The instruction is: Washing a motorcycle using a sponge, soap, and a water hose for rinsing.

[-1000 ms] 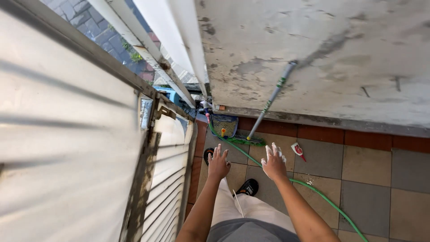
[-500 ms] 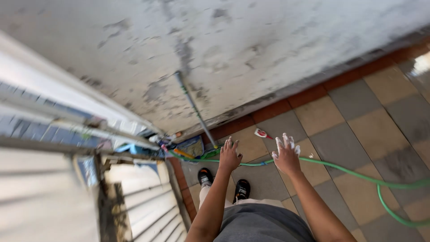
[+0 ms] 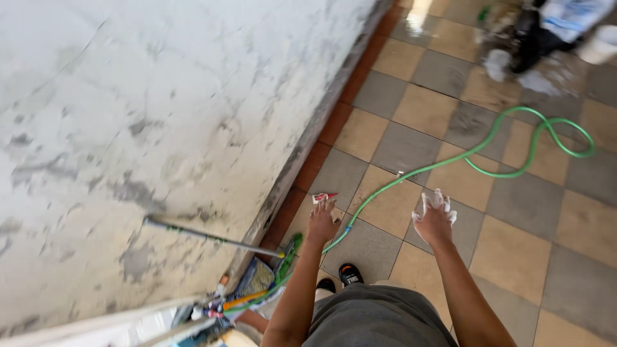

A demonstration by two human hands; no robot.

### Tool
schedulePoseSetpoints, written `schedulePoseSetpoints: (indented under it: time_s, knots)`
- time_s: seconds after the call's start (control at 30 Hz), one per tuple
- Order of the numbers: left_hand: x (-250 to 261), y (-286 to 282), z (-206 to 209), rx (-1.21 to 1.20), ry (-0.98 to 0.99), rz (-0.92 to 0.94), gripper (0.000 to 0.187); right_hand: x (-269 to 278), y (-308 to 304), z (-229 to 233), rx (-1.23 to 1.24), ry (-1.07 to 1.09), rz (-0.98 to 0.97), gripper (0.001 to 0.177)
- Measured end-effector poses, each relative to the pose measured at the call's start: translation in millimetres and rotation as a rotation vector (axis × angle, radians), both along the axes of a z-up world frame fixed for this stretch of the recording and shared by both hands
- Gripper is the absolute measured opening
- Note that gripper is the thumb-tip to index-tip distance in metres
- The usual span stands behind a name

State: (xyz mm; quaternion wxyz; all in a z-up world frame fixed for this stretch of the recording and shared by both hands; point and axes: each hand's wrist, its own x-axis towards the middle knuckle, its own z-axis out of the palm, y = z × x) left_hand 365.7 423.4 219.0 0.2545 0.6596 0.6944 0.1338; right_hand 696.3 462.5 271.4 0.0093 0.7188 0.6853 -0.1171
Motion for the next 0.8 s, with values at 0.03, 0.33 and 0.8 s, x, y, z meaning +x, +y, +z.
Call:
schedulePoseSetpoints:
  time_s: [0.03,0.33,0.8]
  knots:
    - [4,3,-2,0.020,-0.001,-0.028,0.073,10,-13,-1,0.023,0.022,-0.060,0.072]
    - [46,31,-8,0.003,-0.042,-0.360,0.071,66,-107,-9,0.103,0.055,-0.458,0.072]
    - [158,89,13,0.006,0.006,-0.547,0.073,158,-127,-5,0.010,0.073,-0.628,0.073]
